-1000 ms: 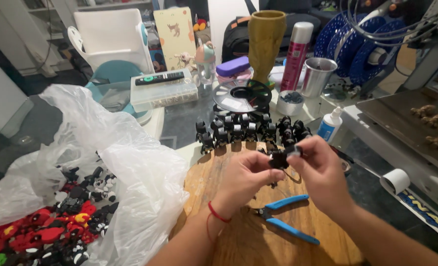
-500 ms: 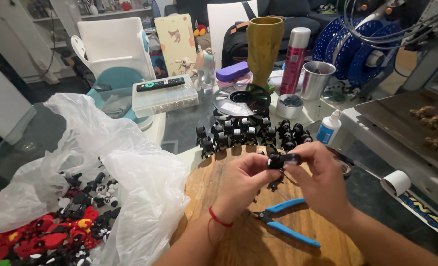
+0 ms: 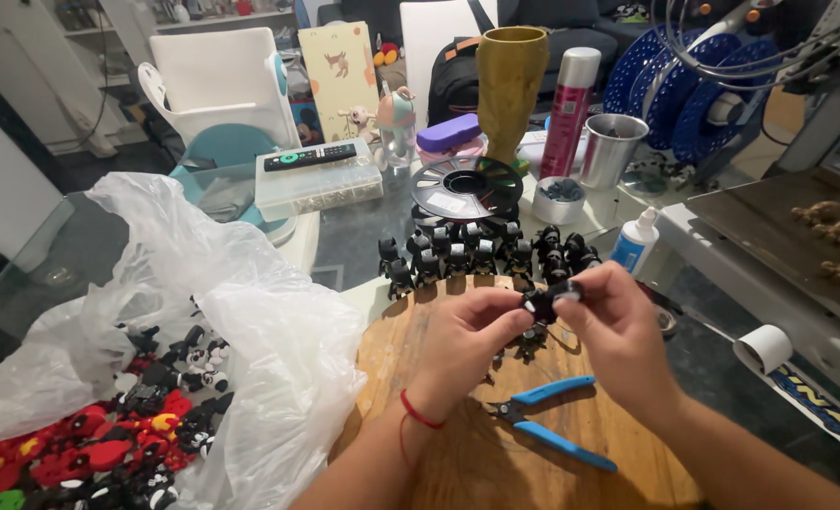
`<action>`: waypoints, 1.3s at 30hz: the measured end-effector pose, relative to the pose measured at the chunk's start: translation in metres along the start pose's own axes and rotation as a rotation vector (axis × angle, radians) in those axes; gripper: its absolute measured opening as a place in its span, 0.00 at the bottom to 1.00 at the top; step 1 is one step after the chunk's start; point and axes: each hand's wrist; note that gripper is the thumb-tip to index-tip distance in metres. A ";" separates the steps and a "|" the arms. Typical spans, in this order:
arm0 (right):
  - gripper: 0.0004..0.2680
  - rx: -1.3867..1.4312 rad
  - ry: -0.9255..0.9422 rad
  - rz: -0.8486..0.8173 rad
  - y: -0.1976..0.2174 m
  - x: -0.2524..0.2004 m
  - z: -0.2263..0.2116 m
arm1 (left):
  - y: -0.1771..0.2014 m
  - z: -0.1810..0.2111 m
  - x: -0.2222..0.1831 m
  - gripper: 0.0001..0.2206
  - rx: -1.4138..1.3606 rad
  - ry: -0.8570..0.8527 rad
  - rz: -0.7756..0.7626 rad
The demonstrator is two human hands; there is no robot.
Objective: Assemble small plastic action figures by snapping individual parts together
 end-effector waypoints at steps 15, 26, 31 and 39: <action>0.05 0.059 -0.135 0.034 0.008 0.006 0.012 | -0.004 0.015 -0.009 0.12 -0.130 0.025 -0.029; 0.05 -0.065 -0.149 -0.120 -0.002 0.023 -0.042 | 0.010 0.017 0.001 0.14 -0.115 -0.043 0.240; 0.06 -0.308 -0.122 -0.223 0.008 0.030 -0.035 | 0.014 0.008 0.008 0.12 -0.106 -0.029 0.257; 0.07 -0.286 -0.064 -0.054 0.038 0.047 -0.024 | 0.013 0.010 0.007 0.10 -0.092 -0.039 0.261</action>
Point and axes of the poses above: each hand's wrist, its own x-axis towards the middle knuckle, its own y-axis out of the back of the hand, z = x × y, and after that the axes turned 7 degrees about y, right-handed
